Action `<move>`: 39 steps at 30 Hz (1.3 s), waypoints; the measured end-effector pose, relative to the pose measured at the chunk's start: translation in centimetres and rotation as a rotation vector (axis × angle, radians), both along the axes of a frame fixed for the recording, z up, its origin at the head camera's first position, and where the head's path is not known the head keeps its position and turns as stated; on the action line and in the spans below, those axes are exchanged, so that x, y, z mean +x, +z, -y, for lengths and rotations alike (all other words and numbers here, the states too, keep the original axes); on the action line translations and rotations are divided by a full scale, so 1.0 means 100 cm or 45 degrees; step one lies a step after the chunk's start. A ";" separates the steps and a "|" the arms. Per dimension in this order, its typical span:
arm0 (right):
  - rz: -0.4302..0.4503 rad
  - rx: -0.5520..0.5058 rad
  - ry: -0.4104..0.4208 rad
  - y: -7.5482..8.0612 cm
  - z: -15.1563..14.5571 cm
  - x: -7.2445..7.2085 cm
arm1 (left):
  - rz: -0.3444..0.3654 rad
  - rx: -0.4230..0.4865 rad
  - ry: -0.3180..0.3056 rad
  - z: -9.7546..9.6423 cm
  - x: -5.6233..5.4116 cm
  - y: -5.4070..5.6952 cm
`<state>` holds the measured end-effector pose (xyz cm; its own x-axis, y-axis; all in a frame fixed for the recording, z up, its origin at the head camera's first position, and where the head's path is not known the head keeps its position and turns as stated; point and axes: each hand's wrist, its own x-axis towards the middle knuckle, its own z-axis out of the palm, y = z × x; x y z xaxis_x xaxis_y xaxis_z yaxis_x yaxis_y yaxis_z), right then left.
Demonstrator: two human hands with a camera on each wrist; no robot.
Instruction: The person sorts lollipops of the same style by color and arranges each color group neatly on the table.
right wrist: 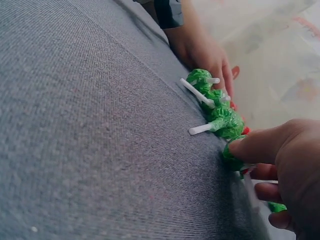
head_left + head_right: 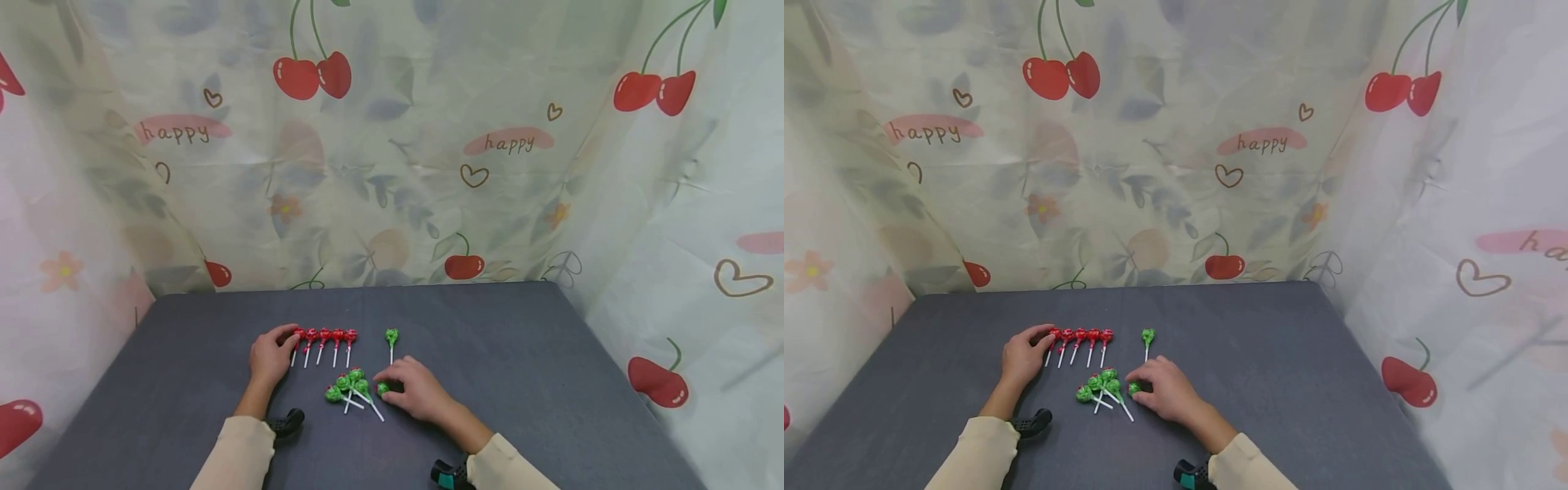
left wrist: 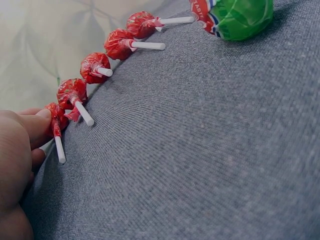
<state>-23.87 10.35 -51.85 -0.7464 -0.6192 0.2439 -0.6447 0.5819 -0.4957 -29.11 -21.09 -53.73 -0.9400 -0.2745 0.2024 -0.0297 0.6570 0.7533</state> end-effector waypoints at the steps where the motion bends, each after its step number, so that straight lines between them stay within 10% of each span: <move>1: 0.008 0.015 0.004 0.001 0.000 0.000 | -0.001 -0.002 0.001 0.000 0.000 0.000; 39: -0.045 -0.417 -0.472 0.015 -0.018 -0.048 | -0.005 -0.012 -0.005 0.000 -0.001 0.000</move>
<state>-28.64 12.18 -50.33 -0.8897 -0.2000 0.4104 -0.4435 0.5923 -0.6727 -29.16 -21.12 -53.77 -0.9403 -0.2687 0.2087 -0.0240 0.6643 0.7470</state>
